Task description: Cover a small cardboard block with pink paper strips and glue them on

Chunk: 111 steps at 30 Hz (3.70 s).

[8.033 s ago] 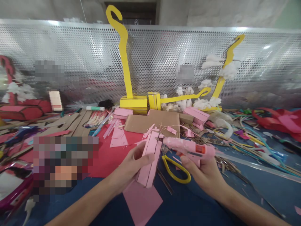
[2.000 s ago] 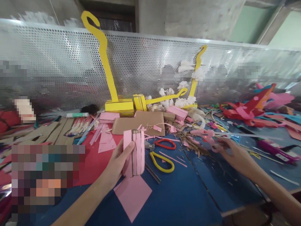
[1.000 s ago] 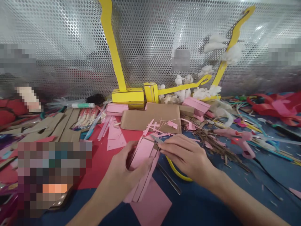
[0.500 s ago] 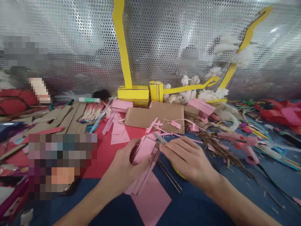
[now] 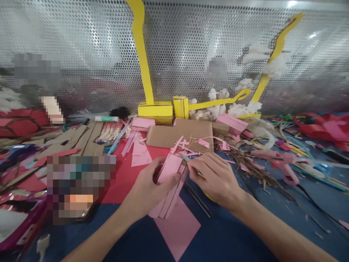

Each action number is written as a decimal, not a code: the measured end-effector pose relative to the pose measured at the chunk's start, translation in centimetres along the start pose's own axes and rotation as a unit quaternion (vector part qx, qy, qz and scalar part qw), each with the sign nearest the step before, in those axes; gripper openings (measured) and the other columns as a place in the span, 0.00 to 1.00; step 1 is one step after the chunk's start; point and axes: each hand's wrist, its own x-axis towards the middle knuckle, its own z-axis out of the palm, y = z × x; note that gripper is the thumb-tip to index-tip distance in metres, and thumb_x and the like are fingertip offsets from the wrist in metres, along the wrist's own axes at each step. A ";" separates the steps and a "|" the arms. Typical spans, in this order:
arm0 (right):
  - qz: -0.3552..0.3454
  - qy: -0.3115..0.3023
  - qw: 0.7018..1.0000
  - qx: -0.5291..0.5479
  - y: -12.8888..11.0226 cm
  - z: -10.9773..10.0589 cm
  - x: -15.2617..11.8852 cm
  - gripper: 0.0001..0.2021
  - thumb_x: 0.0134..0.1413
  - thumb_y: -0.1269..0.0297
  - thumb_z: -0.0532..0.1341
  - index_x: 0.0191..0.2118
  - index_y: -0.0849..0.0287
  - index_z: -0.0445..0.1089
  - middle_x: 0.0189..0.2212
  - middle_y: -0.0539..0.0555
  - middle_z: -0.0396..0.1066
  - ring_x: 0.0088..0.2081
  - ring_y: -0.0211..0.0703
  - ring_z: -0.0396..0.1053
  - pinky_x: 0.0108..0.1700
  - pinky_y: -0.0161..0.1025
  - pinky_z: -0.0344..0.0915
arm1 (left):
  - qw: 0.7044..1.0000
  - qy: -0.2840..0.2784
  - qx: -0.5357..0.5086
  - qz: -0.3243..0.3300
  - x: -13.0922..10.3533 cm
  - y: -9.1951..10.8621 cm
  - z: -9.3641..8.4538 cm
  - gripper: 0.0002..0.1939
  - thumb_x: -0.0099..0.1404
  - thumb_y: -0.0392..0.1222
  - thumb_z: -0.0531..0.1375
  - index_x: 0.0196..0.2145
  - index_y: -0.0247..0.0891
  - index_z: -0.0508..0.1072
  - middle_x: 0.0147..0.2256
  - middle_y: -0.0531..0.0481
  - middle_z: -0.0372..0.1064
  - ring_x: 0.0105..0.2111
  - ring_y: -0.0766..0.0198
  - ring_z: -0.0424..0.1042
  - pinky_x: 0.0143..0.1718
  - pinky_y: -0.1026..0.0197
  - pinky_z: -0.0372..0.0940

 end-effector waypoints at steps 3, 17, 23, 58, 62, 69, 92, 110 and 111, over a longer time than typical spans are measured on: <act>0.104 0.049 0.989 0.098 -0.6 0.3 0.2 0.08 0.61 0.77 0.58 0.37 0.57 0.69 0.31 0.51 0.73 0.32 0.41 0.70 0.37 0.39 0.67 | 1.000 -0.007 -0.022 0.008 0.0 -0.2 0.0 0.22 0.67 0.54 0.62 0.53 0.39 0.71 0.46 0.44 0.78 0.44 0.53 0.76 0.43 0.54 0.71; 0.302 0.031 0.884 0.355 -1.1 0.1 -0.3 0.07 0.68 0.63 0.59 0.41 0.58 0.73 0.31 0.52 0.74 0.32 0.40 0.73 0.35 0.35 0.71 | 0.994 -0.020 -0.112 0.002 0.1 -0.8 0.5 0.25 0.66 0.53 0.64 0.55 0.38 0.70 0.52 0.41 0.75 0.51 0.52 0.75 0.52 0.51 0.71; 0.226 0.026 0.941 0.249 -0.9 -0.1 -0.7 0.08 0.64 0.66 0.64 0.47 0.55 0.76 0.36 0.54 0.77 0.35 0.43 0.74 0.40 0.40 0.74 | 0.997 -0.007 -0.077 0.019 -0.1 -0.6 0.4 0.24 0.66 0.52 0.63 0.55 0.38 0.70 0.51 0.41 0.76 0.50 0.50 0.76 0.50 0.50 0.72; 0.307 -0.022 0.838 0.451 -0.6 -0.7 -0.9 0.17 0.64 0.59 0.65 0.56 0.55 0.75 0.49 0.57 0.80 0.43 0.46 0.80 0.44 0.41 0.79 | 0.988 -0.029 -0.147 0.028 -0.8 -0.8 1.4 0.25 0.67 0.51 0.65 0.58 0.42 0.68 0.56 0.42 0.73 0.52 0.54 0.75 0.52 0.54 0.71; 0.325 -0.045 0.817 0.474 -0.7 -1.1 -0.8 0.16 0.63 0.61 0.66 0.55 0.53 0.78 0.53 0.55 0.79 0.53 0.51 0.78 0.56 0.46 0.76 | 0.993 -0.023 -0.111 0.042 -1.0 -0.7 1.4 0.25 0.67 0.50 0.64 0.58 0.39 0.68 0.55 0.41 0.74 0.50 0.54 0.76 0.50 0.55 0.72; 0.315 -0.063 0.825 0.465 -0.5 -1.7 -0.5 0.16 0.65 0.66 0.63 0.56 0.50 0.77 0.54 0.51 0.78 0.56 0.51 0.76 0.62 0.48 0.70 | 0.997 0.006 -0.055 0.052 -0.9 -0.6 1.3 0.25 0.66 0.48 0.64 0.57 0.37 0.69 0.53 0.40 0.76 0.47 0.55 0.78 0.48 0.57 0.73; 0.240 -0.066 0.931 0.269 -0.6 -1.5 -0.9 0.22 0.61 0.74 0.57 0.58 0.54 0.76 0.49 0.50 0.81 0.44 0.49 0.82 0.44 0.39 0.79 | 0.997 0.013 -0.038 0.063 -0.8 -1.2 1.5 0.26 0.66 0.48 0.64 0.59 0.38 0.71 0.53 0.42 0.77 0.47 0.55 0.79 0.48 0.55 0.74; 0.231 -0.078 0.942 0.229 -0.1 -1.5 -1.4 0.17 0.64 0.68 0.59 0.53 0.56 0.80 0.41 0.52 0.84 0.34 0.44 0.80 0.34 0.36 0.76 | 0.998 -0.015 -0.052 0.044 -0.6 -0.8 1.4 0.27 0.67 0.51 0.64 0.60 0.38 0.71 0.52 0.40 0.77 0.46 0.52 0.79 0.48 0.52 0.75; 0.230 -0.081 0.943 0.227 -0.1 -1.6 -1.3 0.17 0.64 0.69 0.58 0.52 0.55 0.80 0.39 0.51 0.84 0.33 0.44 0.80 0.33 0.35 0.76 | 0.997 -0.017 -0.054 0.043 -0.6 -0.8 1.4 0.27 0.67 0.51 0.64 0.60 0.38 0.71 0.52 0.40 0.77 0.47 0.52 0.79 0.48 0.52 0.75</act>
